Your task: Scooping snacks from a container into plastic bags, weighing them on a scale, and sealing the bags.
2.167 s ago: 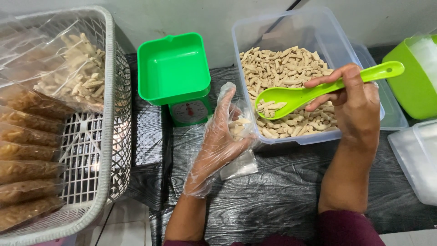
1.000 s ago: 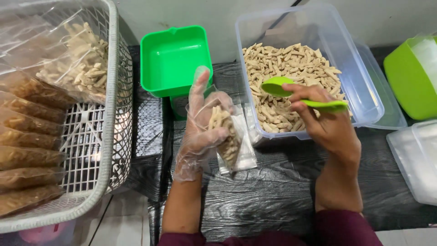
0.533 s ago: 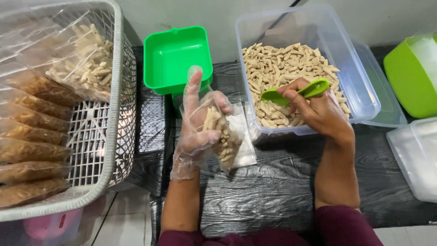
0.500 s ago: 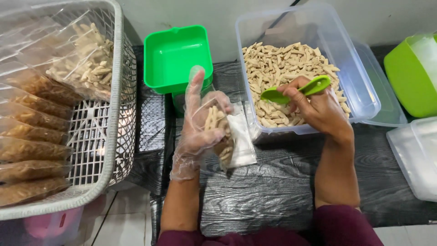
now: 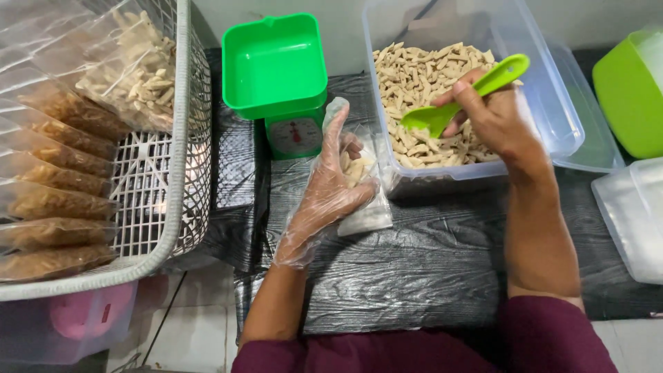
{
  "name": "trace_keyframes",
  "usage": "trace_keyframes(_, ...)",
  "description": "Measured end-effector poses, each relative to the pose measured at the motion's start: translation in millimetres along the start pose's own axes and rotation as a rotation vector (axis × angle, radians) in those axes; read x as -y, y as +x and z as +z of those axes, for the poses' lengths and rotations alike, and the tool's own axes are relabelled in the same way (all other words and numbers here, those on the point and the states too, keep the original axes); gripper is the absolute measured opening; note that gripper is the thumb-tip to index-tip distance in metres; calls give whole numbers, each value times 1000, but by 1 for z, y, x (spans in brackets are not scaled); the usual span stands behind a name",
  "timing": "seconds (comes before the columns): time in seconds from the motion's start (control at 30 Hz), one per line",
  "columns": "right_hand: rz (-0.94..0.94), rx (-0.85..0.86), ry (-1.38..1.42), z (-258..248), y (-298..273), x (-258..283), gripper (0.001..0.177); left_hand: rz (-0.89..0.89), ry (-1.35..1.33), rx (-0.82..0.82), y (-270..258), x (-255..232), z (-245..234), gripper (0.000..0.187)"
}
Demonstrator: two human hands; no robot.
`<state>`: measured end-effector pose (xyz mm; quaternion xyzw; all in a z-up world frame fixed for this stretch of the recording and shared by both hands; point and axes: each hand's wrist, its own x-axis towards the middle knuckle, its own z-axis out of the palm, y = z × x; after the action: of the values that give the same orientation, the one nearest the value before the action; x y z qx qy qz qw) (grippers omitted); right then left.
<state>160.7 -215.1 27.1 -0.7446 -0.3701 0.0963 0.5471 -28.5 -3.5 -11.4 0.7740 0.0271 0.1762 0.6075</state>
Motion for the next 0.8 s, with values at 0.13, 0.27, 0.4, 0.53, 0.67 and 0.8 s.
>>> trace_keyframes(0.13, 99, -77, 121, -16, 2, -7, 20, -72, 134, -6, -3, -7, -4, 107)
trace_keyframes(0.27, 121, -105, 132, -16, -1, -5, 19, -63, 179, -2, -2, -17, -2, 106)
trace_keyframes(0.4, 136, -135, 171, -23, -6, -2, 20, -41, 206, -14, -1, -12, 0, 107)
trace_keyframes(0.53, 168, -177, 219, -15, -6, -1, 20, -32, 225, -25, -4, -11, 1, 106)
trace_keyframes(0.67, 145, -208, 237, -22, -15, 8, 19, -50, 202, -47, -3, -13, 2, 106)
trace_keyframes(0.8, 121, -321, 268, -25, -19, 17, 24, -12, 265, -34, 2, -16, 3, 108)
